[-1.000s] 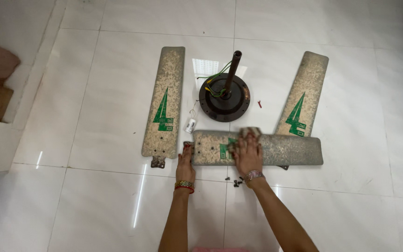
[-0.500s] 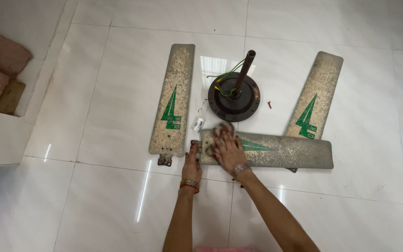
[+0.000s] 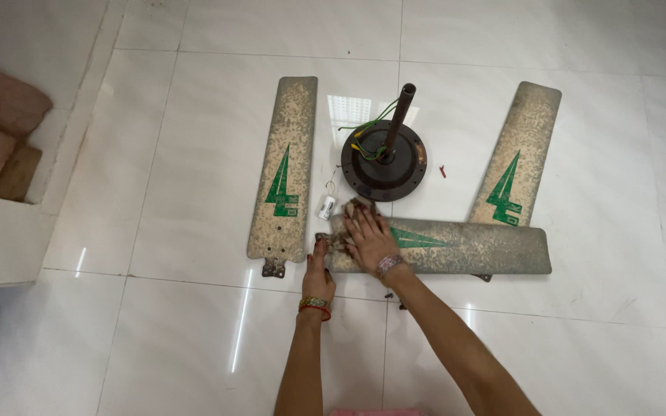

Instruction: The person disassembles a ceiling fan by removing its blades one at a time using a screwdriver and a cloth. They then wipe each blade with the cloth after removal.

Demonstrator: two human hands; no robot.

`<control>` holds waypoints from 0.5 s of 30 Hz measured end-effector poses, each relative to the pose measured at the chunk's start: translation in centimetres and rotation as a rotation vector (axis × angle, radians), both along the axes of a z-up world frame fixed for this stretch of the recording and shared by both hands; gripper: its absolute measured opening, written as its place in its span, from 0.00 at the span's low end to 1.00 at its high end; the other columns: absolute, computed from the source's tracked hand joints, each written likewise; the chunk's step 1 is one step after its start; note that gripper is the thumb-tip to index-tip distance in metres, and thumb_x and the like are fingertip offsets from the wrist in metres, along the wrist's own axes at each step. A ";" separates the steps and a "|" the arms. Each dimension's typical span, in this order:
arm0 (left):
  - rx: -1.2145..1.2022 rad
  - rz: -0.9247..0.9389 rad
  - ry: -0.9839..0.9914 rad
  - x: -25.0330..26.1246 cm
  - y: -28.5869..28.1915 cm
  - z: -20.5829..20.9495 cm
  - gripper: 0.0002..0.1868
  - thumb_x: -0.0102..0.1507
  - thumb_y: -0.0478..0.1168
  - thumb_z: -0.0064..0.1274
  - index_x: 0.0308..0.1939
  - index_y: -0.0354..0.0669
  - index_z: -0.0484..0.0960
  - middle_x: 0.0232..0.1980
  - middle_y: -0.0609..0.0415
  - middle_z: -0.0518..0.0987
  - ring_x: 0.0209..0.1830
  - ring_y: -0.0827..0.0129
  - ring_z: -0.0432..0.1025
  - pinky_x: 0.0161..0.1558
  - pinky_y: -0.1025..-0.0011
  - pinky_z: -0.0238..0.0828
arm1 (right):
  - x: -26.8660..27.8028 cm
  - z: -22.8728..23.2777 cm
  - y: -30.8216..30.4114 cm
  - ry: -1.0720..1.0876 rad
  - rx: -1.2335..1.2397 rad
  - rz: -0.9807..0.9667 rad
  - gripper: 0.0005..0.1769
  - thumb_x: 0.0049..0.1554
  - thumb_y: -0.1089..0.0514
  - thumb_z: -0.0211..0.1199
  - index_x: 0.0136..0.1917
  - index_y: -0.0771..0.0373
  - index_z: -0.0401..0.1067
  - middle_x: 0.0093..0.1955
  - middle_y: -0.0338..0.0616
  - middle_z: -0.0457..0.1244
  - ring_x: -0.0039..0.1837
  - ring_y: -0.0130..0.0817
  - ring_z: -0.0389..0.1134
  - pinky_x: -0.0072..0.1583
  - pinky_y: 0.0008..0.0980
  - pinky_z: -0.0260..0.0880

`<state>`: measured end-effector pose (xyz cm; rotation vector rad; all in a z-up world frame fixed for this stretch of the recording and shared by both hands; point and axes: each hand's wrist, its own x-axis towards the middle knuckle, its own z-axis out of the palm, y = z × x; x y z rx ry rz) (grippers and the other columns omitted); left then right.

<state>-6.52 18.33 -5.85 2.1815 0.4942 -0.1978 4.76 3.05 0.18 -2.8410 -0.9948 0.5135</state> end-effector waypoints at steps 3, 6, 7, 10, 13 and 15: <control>0.011 -0.002 -0.043 0.1 0.1 -0.1 0.47 0.58 0.22 0.41 0.79 0.59 0.50 0.79 0.48 0.58 0.78 0.42 0.51 0.72 0.59 0.58 | -2.3 -0.7 0.8 -0.054 -0.014 0.194 0.39 0.66 0.36 0.42 0.81 0.56 0.42 0.84 0.55 0.36 0.84 0.47 0.32 0.79 0.52 0.28; -0.016 0.001 -0.040 -0.1 0.3 -0.1 0.50 0.56 0.23 0.45 0.79 0.58 0.46 0.77 0.45 0.59 0.78 0.40 0.51 0.73 0.58 0.57 | -4.3 -1.3 0.3 0.026 -0.061 0.379 0.37 0.66 0.37 0.41 0.82 0.53 0.43 0.86 0.50 0.38 0.86 0.44 0.33 0.82 0.50 0.28; -0.019 -0.011 -0.041 -0.2 0.3 0.0 0.51 0.54 0.22 0.45 0.79 0.59 0.46 0.77 0.46 0.58 0.77 0.39 0.51 0.73 0.58 0.56 | -4.1 -1.4 -0.2 0.051 -0.067 0.383 0.37 0.66 0.37 0.40 0.83 0.51 0.43 0.85 0.49 0.38 0.86 0.42 0.33 0.82 0.50 0.28; -0.024 -0.008 0.002 0.0 0.3 0.3 0.49 0.57 0.21 0.39 0.79 0.63 0.47 0.78 0.50 0.58 0.78 0.39 0.50 0.72 0.60 0.58 | -2.1 -1.6 -1.7 -0.041 0.042 0.170 0.36 0.66 0.38 0.39 0.82 0.52 0.42 0.84 0.49 0.39 0.84 0.41 0.33 0.79 0.51 0.28; -0.003 -0.006 0.020 0.1 0.1 0.7 0.47 0.60 0.22 0.36 0.80 0.62 0.47 0.79 0.51 0.58 0.78 0.40 0.50 0.71 0.60 0.59 | -1.9 -1.4 -2.3 -0.085 0.024 -0.121 0.36 0.65 0.39 0.39 0.82 0.53 0.42 0.84 0.52 0.38 0.83 0.43 0.32 0.77 0.51 0.28; 0.011 -0.021 -0.043 0.3 0.1 1.0 0.46 0.60 0.22 0.35 0.80 0.59 0.46 0.79 0.51 0.59 0.76 0.42 0.54 0.73 0.59 0.54 | -3.0 -0.8 -2.2 -0.040 -0.032 -0.134 0.37 0.66 0.39 0.39 0.82 0.53 0.41 0.85 0.53 0.36 0.84 0.43 0.32 0.78 0.52 0.28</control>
